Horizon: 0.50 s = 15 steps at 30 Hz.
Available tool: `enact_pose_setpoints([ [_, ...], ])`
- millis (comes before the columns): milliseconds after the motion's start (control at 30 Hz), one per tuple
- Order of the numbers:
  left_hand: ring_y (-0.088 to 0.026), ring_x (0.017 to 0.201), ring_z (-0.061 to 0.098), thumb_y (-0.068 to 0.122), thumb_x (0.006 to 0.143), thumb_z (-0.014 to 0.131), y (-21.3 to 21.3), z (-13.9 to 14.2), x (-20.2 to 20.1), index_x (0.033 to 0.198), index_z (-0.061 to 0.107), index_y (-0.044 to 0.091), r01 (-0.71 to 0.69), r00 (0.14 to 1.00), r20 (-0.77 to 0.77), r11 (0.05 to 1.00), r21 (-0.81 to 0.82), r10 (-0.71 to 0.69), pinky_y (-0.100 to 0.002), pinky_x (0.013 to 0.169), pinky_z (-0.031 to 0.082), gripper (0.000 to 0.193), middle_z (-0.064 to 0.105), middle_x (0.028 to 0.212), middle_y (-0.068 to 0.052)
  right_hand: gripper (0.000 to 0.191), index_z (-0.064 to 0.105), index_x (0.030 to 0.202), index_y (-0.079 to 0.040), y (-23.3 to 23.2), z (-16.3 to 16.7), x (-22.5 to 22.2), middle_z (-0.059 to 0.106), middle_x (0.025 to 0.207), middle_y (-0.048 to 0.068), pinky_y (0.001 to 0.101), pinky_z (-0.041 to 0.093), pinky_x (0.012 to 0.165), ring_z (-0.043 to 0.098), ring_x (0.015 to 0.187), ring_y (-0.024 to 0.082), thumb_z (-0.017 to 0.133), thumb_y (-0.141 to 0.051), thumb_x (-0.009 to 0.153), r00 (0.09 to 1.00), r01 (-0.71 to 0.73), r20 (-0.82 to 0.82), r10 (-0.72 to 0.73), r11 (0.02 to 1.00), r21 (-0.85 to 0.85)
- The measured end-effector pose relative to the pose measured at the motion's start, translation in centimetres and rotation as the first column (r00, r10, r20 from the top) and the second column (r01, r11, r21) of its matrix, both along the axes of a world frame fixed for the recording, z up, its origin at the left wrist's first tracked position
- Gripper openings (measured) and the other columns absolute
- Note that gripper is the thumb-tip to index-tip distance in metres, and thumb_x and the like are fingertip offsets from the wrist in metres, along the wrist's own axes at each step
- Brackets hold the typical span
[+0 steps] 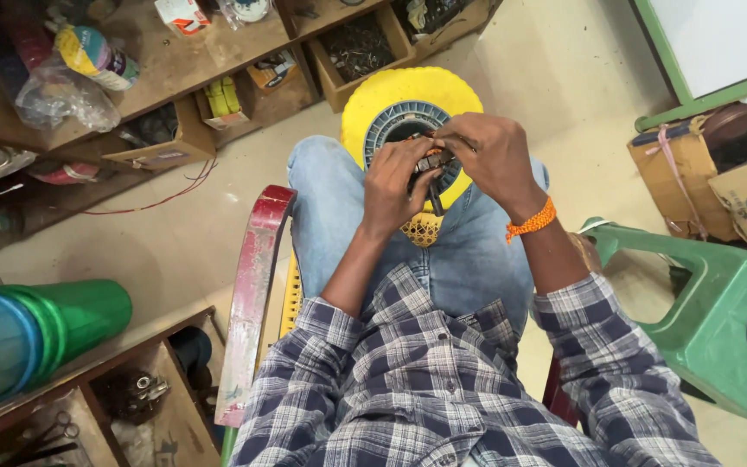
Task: The person sits on a chair and uses a small metal tool to adjust or tighten parts on a circular electrical component resting on a yellow stool. The hands repeatedly probe and manipulate the component's internal parts throughout the clip.
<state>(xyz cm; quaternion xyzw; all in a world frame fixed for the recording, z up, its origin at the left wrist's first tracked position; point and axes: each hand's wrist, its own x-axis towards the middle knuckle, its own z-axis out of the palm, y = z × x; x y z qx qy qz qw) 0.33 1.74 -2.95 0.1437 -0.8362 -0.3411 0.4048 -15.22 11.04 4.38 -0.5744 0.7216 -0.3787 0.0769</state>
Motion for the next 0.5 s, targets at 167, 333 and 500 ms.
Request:
enact_pose_setpoints([
  [167,-0.039,0.118,0.062,0.011,0.078,0.083,0.6,1.2,-0.3,0.125,0.052,0.007,-0.042,0.984,-0.165,0.989,0.139,0.065,-0.042,0.1,0.05,0.057,0.063,0.125,-0.026,0.007,0.076,0.094,-0.005,-1.6,-0.8,-0.3,0.072,0.078,0.011,0.0349,0.051,0.06,0.069,0.065,0.022,0.079,-0.01,0.089,0.989,0.12,0.062,-0.132,0.979,0.166],
  [333,-0.021,0.098,0.076,0.006,0.089,0.077,-1.7,0.4,-2.0,0.155,0.02,0.011,0.081,0.995,-0.028,0.578,0.812,-0.1,-0.036,0.093,0.058,0.086,0.078,0.101,-0.012,0.009,0.077,0.092,-0.007,-2.4,-1.7,-0.5,0.065,0.066,0.008,0.0331,0.048,0.055,0.062,0.057,0.016,0.081,-0.013,0.086,0.968,0.156,0.157,-0.198,0.956,0.247],
  [500,-0.015,0.096,0.07,-0.006,0.09,0.07,-5.4,-1.5,-3.6,0.163,0.009,0.02,0.29,0.922,-0.157,0.366,0.884,-0.353,-0.032,0.092,0.055,0.098,0.076,0.097,-0.011,0.007,0.077,0.092,-0.006,-2.8,-1.9,-0.7,0.047,0.057,0.007,0.0342,0.037,0.05,0.044,0.051,0.015,0.08,-0.009,0.087,0.959,0.185,0.169,-0.227,0.955,0.231],
])
